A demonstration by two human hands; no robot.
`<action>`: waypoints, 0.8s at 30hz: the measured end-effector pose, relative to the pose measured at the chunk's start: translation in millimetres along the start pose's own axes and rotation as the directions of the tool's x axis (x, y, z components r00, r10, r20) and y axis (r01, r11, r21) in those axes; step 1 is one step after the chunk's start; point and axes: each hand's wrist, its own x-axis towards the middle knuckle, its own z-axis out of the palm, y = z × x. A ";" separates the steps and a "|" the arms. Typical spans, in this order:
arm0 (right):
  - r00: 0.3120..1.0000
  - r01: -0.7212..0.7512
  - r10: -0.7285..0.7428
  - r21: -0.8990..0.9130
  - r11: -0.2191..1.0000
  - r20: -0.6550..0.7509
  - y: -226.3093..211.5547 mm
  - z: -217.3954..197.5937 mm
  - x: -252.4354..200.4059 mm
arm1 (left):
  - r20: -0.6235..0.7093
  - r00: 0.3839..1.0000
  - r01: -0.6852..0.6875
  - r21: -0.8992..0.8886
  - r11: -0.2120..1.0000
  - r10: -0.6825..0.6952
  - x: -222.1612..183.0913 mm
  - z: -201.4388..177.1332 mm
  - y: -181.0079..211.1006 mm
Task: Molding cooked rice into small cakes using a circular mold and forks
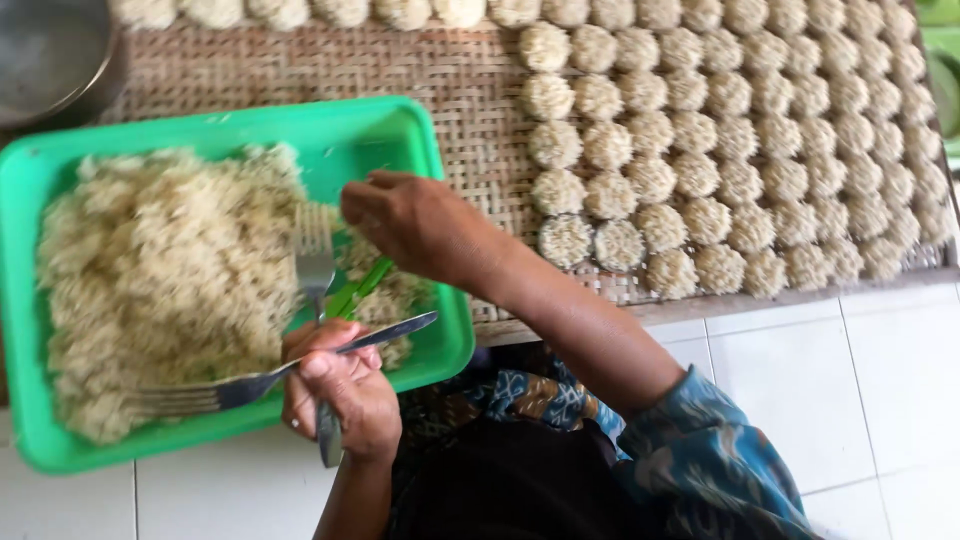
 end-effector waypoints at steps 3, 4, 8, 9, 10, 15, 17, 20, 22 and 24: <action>0.990 -0.112 0.140 0.422 0.900 -0.034 -14.4 -18.3 -2.7 | -0.004 0.999 0.034 0.025 0.999 -0.034 -7.0 -3.2 -5.8; 0.989 -0.117 0.147 0.427 0.896 -0.037 -12.0 -17.6 -6.4 | 0.002 0.999 0.038 0.031 0.999 -0.038 -7.1 -1.8 -5.7; 0.993 -0.106 0.112 0.203 0.973 -0.019 -12.5 -22.1 -12.6 | -0.023 0.995 -0.088 0.145 0.985 0.092 -5.4 0.1 -7.8; 0.986 -0.152 0.168 0.358 0.921 -0.014 -14.9 -25.6 -12.5 | -0.024 0.991 -0.124 0.162 0.979 0.130 -5.4 0.5 -8.9; 0.984 -0.159 0.176 0.362 0.918 -0.013 -10.7 -23.5 -13.7 | -0.018 0.992 -0.119 0.165 0.979 0.123 -5.8 -0.4 -9.1; 0.986 -0.159 0.164 0.486 0.860 0.032 1.0 -28.0 -20.7 | -0.050 0.983 -0.156 0.254 0.955 0.174 -6.1 -2.0 -14.5; 0.987 -0.156 0.157 0.523 0.838 0.043 11.6 -28.8 -25.1 | -0.045 0.983 -0.160 0.251 0.955 0.177 -5.8 -0.6 -14.8; 0.987 -0.158 0.139 0.683 0.713 0.084 24.6 -41.8 -37.2 | -0.037 0.985 -0.154 0.242 0.958 0.167 -5.2 0.1 -11.0; 0.985 -0.173 0.117 0.789 0.590 0.128 35.6 -58.7 -53.4 | -0.048 0.988 -0.133 0.240 0.962 0.148 -4.4 1.4 -8.4; 0.995 -0.090 0.058 0.943 0.320 0.075 50.2 -77.6 -77.2 | -0.038 0.994 -0.093 0.182 0.979 0.101 -5.0 1.7 -7.7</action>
